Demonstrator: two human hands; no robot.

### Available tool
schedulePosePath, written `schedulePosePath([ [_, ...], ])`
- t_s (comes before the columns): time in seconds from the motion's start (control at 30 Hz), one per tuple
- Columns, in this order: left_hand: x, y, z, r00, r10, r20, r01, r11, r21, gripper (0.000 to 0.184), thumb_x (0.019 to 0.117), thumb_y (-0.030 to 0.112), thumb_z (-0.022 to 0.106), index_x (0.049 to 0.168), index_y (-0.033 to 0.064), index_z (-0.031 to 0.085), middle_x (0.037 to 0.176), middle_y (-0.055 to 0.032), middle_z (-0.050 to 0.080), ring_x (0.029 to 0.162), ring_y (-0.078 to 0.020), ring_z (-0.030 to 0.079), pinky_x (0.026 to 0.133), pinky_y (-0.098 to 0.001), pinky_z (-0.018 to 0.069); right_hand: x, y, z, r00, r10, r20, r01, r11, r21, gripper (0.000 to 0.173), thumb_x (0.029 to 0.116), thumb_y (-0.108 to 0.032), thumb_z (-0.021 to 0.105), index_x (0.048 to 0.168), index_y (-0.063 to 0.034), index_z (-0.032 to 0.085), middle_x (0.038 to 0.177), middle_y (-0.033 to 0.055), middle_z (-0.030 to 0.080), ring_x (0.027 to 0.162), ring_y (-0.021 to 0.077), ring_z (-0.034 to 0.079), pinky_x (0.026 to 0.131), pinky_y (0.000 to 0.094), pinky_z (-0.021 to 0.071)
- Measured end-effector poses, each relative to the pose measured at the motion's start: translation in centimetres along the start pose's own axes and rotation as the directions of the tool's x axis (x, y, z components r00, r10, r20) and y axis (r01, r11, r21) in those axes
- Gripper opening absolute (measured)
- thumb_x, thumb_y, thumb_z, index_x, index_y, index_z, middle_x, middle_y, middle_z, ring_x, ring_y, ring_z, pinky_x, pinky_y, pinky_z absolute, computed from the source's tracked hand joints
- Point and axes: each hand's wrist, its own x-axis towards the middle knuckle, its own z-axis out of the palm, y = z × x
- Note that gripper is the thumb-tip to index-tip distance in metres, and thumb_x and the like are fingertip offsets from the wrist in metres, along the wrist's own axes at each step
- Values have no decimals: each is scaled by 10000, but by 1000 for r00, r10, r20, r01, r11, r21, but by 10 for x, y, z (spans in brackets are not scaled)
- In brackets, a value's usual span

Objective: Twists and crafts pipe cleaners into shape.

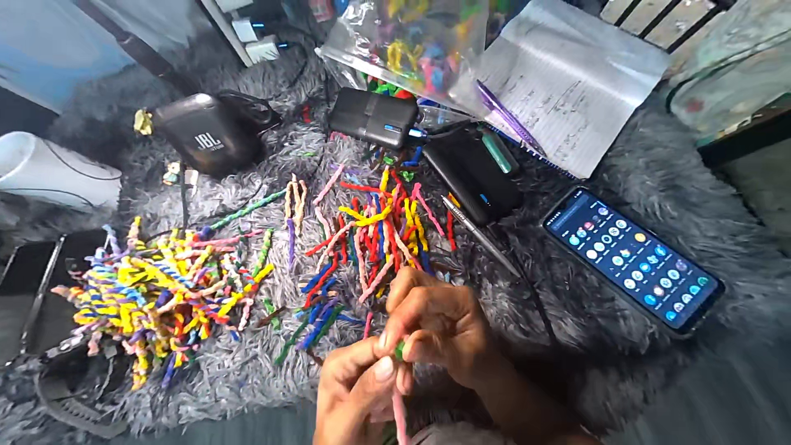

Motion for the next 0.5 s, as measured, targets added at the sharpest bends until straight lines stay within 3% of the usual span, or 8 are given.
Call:
schedulePosePath([
  [0.07, 4, 1, -5, 983, -155, 100, 179, 935, -306, 188, 998, 221, 636, 1033, 102, 778, 761, 94, 696, 619, 82, 575, 577, -91, 458, 1, 2, -3, 998, -24, 49, 22, 998, 51, 197, 1009, -195, 646, 980, -5, 689, 982, -13, 632, 947, -65, 579, 801, 82, 478],
  [0.17, 7, 1, -10, 981, -153, 120, 183, 934, -306, 187, 996, 215, 644, 1039, 83, 771, 768, 83, 691, 612, 77, 563, 561, -89, 445, 0, 2, -4, 999, -27, 23, 26, 998, 51, 124, 971, -121, 687, 977, 2, 708, 955, -7, 643, 939, -50, 593, 807, 99, 491],
  [0.27, 6, 3, -9, 998, -12, 68, 9, 999, 43, 226, 1028, 271, 600, 1058, 119, 764, 810, 117, 697, 636, 116, 539, 570, -61, 425, -1, 1, -4, 1000, 3, 0, -3, 998, 61, 131, 974, -100, 679, 969, 29, 703, 949, 12, 643, 895, -39, 612, 787, 116, 522],
  [0.4, 5, 5, -7, 987, 153, 53, -161, 913, 374, 230, 1055, 249, 554, 1095, 150, 757, 887, 138, 709, 727, 118, 579, 651, -59, 463, -2, 1, -3, 1000, 0, -17, 1, 999, 40, 136, 968, -97, 687, 959, 37, 708, 954, 23, 646, 868, -40, 620, 769, 116, 532],
  [0.47, 4, 4, -8, 963, 264, 61, -239, 724, 647, 216, 1070, 262, 534, 1059, 153, 721, 847, 134, 650, 713, 121, 552, 641, -49, 449, -3, 1, 0, 996, -46, -82, 39, 996, -85, 136, 962, -88, 686, 916, 40, 681, 905, 31, 650, 839, -41, 616, 742, 108, 524],
  [0.5, 3, 1, -7, 937, 340, 79, -268, 554, 788, 205, 1074, 250, 531, 1056, 121, 689, 822, 90, 598, 694, 107, 529, 632, -46, 435, -4, 1, 3, 987, -93, -128, 66, 977, -203, 153, 958, -90, 685, 890, 45, 663, 871, 44, 643, 821, -34, 614, 725, 103, 521],
])
